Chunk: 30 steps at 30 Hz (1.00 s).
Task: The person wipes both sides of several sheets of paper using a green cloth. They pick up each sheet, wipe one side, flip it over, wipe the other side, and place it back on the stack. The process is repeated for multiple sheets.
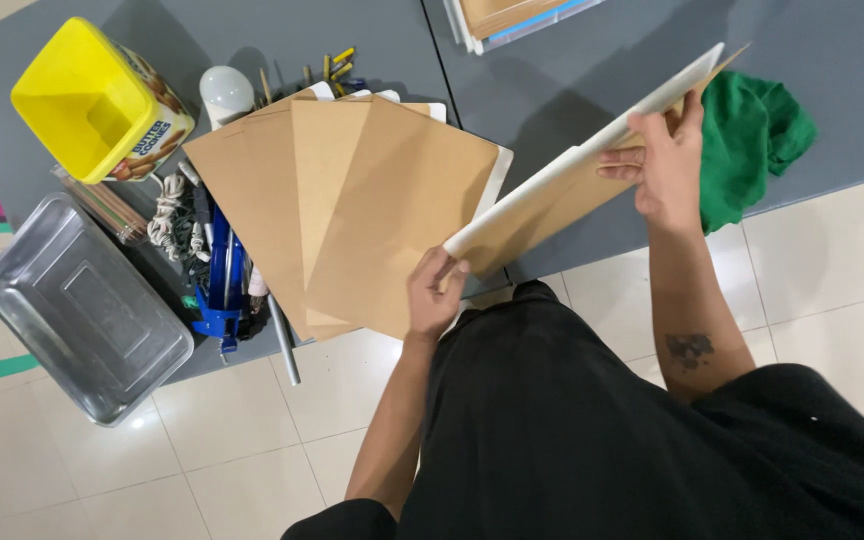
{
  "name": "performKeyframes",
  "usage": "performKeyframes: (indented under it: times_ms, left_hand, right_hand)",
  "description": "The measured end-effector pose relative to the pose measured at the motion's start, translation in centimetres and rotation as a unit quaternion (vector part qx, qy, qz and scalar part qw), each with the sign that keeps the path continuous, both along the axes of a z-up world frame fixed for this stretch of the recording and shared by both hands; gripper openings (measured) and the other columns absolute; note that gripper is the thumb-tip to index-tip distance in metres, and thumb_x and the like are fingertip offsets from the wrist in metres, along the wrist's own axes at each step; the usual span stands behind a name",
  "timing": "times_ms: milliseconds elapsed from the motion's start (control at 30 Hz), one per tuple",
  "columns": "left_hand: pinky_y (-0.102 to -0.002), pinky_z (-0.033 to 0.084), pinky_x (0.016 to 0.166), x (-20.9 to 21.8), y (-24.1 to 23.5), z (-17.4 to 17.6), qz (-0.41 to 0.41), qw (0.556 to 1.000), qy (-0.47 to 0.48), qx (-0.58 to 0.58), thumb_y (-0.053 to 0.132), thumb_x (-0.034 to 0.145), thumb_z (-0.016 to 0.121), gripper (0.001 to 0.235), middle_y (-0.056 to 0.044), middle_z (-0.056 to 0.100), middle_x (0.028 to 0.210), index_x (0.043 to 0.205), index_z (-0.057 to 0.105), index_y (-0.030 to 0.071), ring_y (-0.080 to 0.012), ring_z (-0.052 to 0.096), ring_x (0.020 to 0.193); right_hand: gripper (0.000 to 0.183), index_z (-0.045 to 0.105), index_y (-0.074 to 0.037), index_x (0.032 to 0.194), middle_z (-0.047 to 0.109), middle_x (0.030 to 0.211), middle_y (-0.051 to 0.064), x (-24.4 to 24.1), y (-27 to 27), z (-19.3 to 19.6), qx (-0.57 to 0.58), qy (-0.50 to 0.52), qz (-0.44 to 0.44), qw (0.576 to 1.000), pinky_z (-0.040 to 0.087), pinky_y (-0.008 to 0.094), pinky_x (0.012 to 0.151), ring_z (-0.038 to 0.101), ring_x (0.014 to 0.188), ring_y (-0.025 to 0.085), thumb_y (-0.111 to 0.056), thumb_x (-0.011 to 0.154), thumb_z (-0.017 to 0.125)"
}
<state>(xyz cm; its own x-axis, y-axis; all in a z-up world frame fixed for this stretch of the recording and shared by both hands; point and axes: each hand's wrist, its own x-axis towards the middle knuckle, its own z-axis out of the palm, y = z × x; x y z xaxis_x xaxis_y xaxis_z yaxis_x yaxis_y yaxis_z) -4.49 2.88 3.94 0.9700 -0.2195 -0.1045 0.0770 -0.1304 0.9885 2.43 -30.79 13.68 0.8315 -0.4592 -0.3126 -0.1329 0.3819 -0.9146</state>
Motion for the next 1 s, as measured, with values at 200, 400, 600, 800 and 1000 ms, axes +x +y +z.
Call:
performKeyframes:
  times_ms: [200,400,600,800,1000]
  left_hand:
    - [-0.039,0.022,0.133,0.7,-2.5,2.2,-0.032,0.961,0.026,-0.275,0.053,0.105,0.050,0.092,-0.007,0.028,0.174,0.173,0.005,0.008,-0.0217,0.026,0.163]
    - [-0.038,0.053,0.101,2.7,-1.7,-5.3,0.041,0.987,0.028,-0.152,0.026,0.095,0.075,0.072,-0.012,0.056,0.138,0.148,0.030,0.006,-0.0239,0.058,0.126]
    - [-0.026,0.048,0.066,3.3,0.1,-10.0,0.188,0.936,0.232,-0.185,0.024,0.109,0.067,0.025,-0.004,0.065,0.099,0.111,0.071,0.000,-0.0098,0.056,0.082]
    - [-0.028,0.055,0.076,5.2,0.4,-3.8,0.201,0.954,0.144,-0.168,0.020,0.101,0.067,0.023,-0.001,0.068,0.104,0.117,0.063,0.005,-0.0098,0.062,0.089]
    - [-0.032,0.059,0.072,5.1,2.2,-6.3,0.189,0.934,0.206,-0.223,0.021,0.106,0.064,0.020,-0.003,0.066,0.093,0.104,0.066,0.002,-0.0121,0.061,0.081]
  right_hand:
    - [0.052,0.030,0.009,0.141,0.067,0.111,0.024,-2.2,-0.6,0.2,-0.007,-0.037,0.021,0.999,0.064,0.048,0.074,0.078,0.086,0.032,0.000,0.093,0.046]
    - [0.011,0.045,0.019,0.103,0.057,0.092,0.026,-9.7,-10.0,-14.4,0.151,-0.204,0.082,0.964,0.057,0.050,0.073,0.062,0.069,0.034,0.015,0.096,0.038]
    - [0.055,0.048,0.005,0.138,0.062,0.131,0.017,-7.9,-4.8,-4.9,0.162,0.032,-0.035,0.986,0.064,0.046,0.100,0.071,0.114,0.032,0.003,0.082,0.048]
    - [0.050,0.061,0.001,0.134,0.067,0.125,0.026,-8.4,-8.2,-10.7,-0.177,0.300,0.210,0.914,0.056,0.048,0.083,0.067,0.101,0.039,-0.026,0.093,0.073]
    - [0.084,0.063,-0.014,0.148,0.050,0.143,0.032,-6.0,-12.2,-11.4,-0.721,0.261,0.043,0.640,0.046,0.066,0.095,0.049,0.133,0.053,-0.061,0.082,0.087]
